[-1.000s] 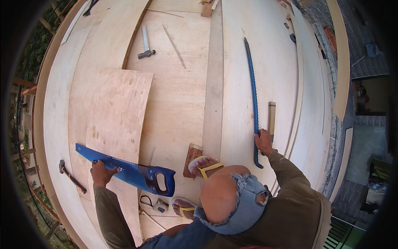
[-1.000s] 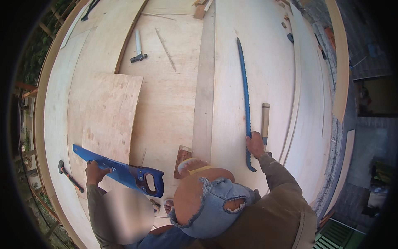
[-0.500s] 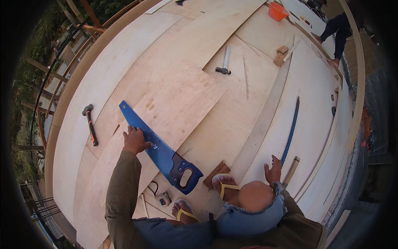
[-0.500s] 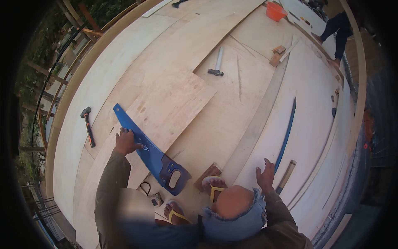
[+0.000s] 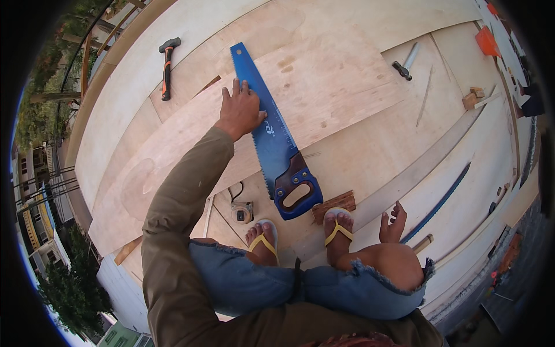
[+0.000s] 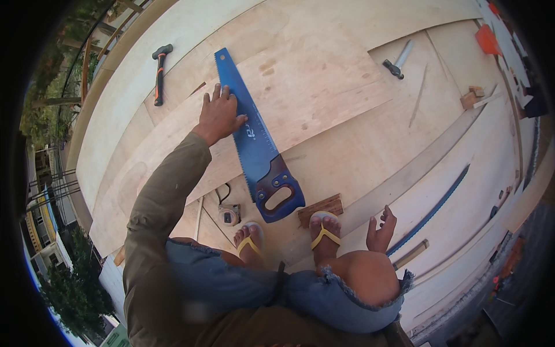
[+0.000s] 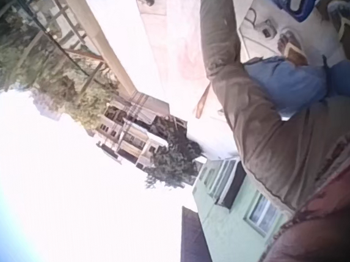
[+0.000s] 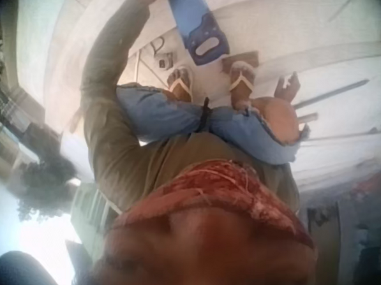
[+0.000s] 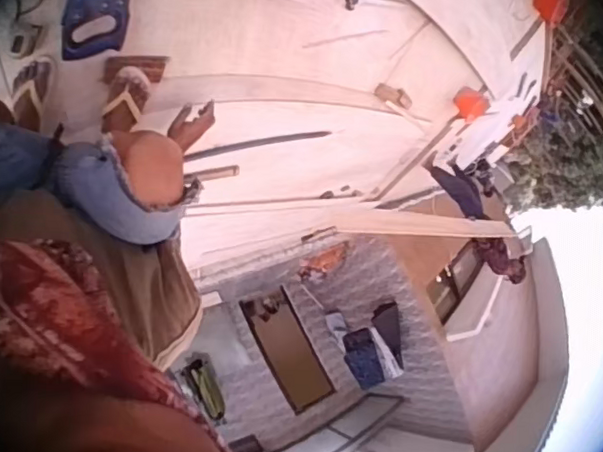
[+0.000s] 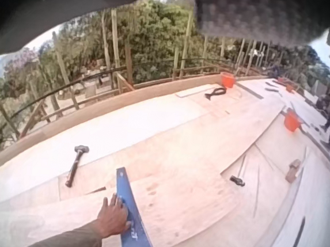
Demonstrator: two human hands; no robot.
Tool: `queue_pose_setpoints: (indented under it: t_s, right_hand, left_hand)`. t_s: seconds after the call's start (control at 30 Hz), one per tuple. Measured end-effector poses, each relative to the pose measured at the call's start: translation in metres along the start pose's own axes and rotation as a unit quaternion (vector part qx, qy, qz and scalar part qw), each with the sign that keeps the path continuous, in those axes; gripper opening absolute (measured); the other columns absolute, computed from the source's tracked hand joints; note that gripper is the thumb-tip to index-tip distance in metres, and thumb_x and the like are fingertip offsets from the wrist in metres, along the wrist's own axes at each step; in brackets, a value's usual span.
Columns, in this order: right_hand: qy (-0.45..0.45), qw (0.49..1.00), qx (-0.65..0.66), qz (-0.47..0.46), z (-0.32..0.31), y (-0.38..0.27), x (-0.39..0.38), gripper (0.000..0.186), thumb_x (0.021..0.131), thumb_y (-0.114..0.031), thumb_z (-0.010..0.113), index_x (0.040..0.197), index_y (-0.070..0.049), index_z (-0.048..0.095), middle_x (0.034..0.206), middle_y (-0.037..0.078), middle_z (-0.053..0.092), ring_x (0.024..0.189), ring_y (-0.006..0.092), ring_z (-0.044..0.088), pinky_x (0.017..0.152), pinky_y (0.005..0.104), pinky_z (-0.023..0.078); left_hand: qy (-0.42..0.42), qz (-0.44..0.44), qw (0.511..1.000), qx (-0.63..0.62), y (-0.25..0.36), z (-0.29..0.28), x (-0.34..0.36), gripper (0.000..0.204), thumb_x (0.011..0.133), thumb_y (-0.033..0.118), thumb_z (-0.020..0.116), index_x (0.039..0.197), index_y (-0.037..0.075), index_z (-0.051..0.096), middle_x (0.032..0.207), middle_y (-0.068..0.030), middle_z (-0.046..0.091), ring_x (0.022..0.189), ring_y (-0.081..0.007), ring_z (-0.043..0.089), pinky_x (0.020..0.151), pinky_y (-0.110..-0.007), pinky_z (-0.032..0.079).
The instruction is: The person measures a wooden plank with a tape measure, marks it with a pencil, and cuts it using a hand saw. The person repeats the measuring and cutting process on the same plank.
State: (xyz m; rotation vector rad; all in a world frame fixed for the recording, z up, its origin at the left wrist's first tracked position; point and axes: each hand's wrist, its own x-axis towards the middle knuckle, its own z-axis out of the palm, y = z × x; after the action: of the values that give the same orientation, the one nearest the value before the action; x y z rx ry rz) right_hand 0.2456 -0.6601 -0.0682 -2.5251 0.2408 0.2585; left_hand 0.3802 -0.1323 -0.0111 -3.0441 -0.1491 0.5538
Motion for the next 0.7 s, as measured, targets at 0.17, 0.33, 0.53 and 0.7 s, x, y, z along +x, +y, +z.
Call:
queue_pose_setpoints:
  t_s: [0.17, 0.33, 0.53, 0.7]
  right_hand:
    - [-0.032, 0.999, -0.001, -0.03, -0.016, -0.019, 0.003, 0.056, 0.089, -0.005, 0.07, 0.142, -0.007, 0.05, 0.122, 0.014, 0.058, 0.104, 0.0241, 0.06, 0.084, 0.0375, 0.052]
    - [-0.128, 0.964, 0.192, 0.132, -0.078, -0.027, -0.049, 0.05, 0.089, -0.01, 0.072, 0.135, -0.003, 0.054, 0.11, 0.013, 0.064, 0.098, 0.0231, 0.063, 0.083, 0.0371, 0.053]
    - [-0.22, 0.958, 0.066, 0.171, -0.222, -0.058, -0.143, 0.04, 0.093, -0.026, 0.068, 0.123, -0.001, 0.061, 0.11, 0.017, 0.069, 0.097, 0.0274, 0.068, 0.084, 0.04, 0.055]
    - [-0.248, 0.929, -0.078, 0.263, -0.375, -0.128, -0.246, 0.041, 0.089, -0.03, 0.069, 0.118, -0.002, 0.065, 0.102, 0.019, 0.073, 0.097, 0.033, 0.07, 0.087, 0.0413, 0.056]
  left_hand:
    - [0.089, 0.006, 0.995, -0.038, -0.02, 0.004, -0.001, 0.066, 0.089, 0.039, 0.073, 0.137, -0.004, 0.055, 0.149, -0.0254, 0.049, 0.143, -0.0418, 0.039, 0.113, -0.056, 0.035]
    - [0.052, -0.009, 0.992, -0.117, -0.042, -0.017, -0.065, 0.06, 0.09, 0.032, 0.072, 0.136, -0.002, 0.055, 0.142, -0.0245, 0.056, 0.138, -0.0423, 0.046, 0.111, -0.055, 0.037]
    - [-0.118, -0.078, 0.947, -0.289, -0.042, -0.08, -0.22, 0.057, 0.088, 0.037, 0.074, 0.126, -0.005, 0.064, 0.122, -0.028, 0.067, 0.114, -0.0414, 0.064, 0.097, -0.048, 0.051]
    - [-0.283, -0.033, 0.864, -0.416, -0.005, -0.177, -0.368, 0.083, 0.094, 0.053, 0.059, 0.142, -0.013, 0.044, 0.136, -0.0386, 0.054, 0.13, -0.0464, 0.053, 0.11, -0.048, 0.042]
